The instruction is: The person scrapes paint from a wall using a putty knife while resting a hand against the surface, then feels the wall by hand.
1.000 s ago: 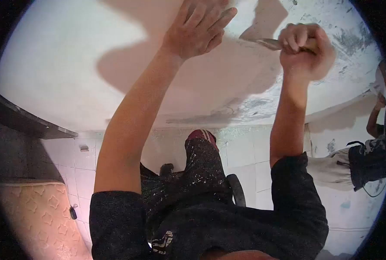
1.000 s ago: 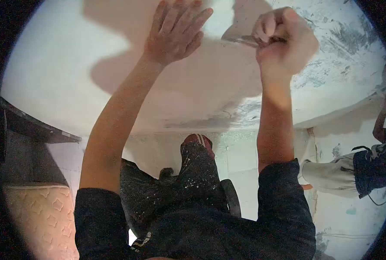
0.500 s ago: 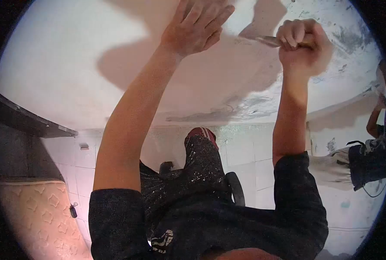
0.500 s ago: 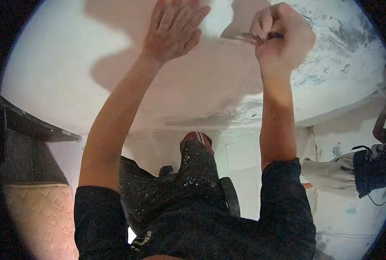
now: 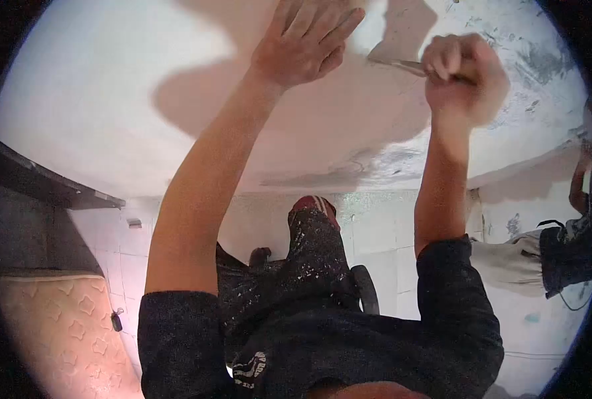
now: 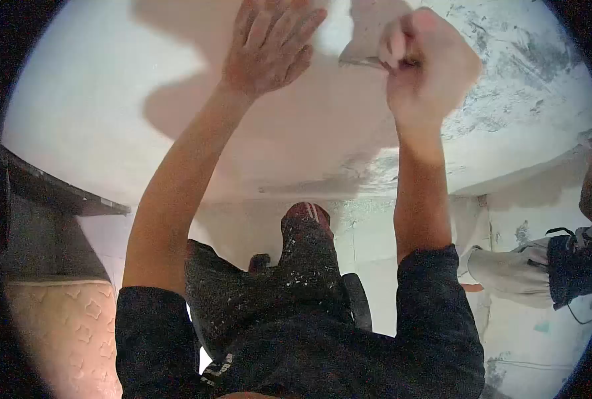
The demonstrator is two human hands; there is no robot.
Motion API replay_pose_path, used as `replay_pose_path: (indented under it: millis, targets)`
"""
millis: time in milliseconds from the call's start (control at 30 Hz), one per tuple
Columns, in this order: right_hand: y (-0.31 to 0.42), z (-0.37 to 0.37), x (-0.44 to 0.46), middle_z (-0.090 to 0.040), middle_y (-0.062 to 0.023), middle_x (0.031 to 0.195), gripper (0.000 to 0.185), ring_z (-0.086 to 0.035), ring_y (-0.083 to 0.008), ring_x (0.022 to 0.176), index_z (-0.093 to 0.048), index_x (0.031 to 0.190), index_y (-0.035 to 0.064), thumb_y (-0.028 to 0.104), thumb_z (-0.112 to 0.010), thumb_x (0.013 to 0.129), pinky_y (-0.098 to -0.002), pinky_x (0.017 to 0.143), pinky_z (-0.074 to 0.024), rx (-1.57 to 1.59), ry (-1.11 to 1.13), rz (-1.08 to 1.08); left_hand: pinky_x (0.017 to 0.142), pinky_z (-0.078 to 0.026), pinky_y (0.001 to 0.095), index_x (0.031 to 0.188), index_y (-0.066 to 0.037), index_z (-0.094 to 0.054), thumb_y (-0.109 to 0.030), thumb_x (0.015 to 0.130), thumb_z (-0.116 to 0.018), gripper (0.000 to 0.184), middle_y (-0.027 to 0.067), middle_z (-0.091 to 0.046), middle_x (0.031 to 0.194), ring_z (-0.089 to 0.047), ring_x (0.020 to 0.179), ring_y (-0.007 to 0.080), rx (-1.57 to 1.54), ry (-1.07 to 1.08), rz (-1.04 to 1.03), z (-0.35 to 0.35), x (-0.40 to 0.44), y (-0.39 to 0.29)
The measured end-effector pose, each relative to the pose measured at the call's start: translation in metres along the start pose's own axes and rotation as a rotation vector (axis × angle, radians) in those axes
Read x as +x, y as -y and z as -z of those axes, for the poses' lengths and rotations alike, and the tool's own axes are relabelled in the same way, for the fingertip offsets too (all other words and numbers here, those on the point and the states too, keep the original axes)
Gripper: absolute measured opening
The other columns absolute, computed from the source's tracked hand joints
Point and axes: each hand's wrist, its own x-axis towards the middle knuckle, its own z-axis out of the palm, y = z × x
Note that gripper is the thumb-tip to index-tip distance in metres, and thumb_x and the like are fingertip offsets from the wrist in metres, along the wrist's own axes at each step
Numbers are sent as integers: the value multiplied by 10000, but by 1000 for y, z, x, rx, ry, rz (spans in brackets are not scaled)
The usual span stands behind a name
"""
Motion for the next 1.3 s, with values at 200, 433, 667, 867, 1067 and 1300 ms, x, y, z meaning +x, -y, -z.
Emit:
replay_pose_path:
  millis: [200,433,667,867,1067,1300]
  targets:
    - [-8,-2,-12,-371,-16,544,327,-311,-133,494,-345,592,135,214,-360,909,-282,501,-239,114,-10,-173,1103,-289,573,1406,-121,-421,-307,946,-380,498,126,-423,1428,-338,1343,354,-22,-13,7,-5,-2,0]
    - [2,14,10,-448,-12,567,348,-387,-99,462,-415,644,99,246,-402,959,-217,423,-234,182,105,63,1094,-300,578,1408,-131,-423,-302,955,-368,487,124,-413,1439,-324,1353,357,-32,-39,5,-3,-1,1]
    - [-10,24,8,-338,11,529,333,-282,-111,491,-342,584,149,202,-361,912,-290,487,-238,73,150,50,1097,-295,578,1401,-133,-436,-314,944,-385,495,119,-416,1437,-303,1364,355,-18,-46,0,3,0,-4]
    - [7,26,-1,-363,-26,529,351,-307,-121,452,-372,624,70,194,-326,948,-261,434,-263,542,164,1,1094,-297,579,1405,-132,-430,-317,940,-383,502,119,-417,1437,-310,1361,358,-25,-29,13,4,-1,-2]
    - [20,37,5,-352,-33,548,339,-303,-141,511,-336,597,109,230,-357,914,-293,512,-254,708,359,102,1100,-283,586,1409,-135,-425,-323,946,-373,503,126,-406,1445,-337,1346,368,10,-39,7,1,4,2]
    - [11,25,7,-359,-42,557,316,-295,-146,492,-372,615,55,171,-374,909,-288,472,-267,527,272,139,1099,-280,590,1397,-130,-444,-315,934,-401,500,139,-418,1434,-343,1343,365,-42,-45,15,4,-1,-2]
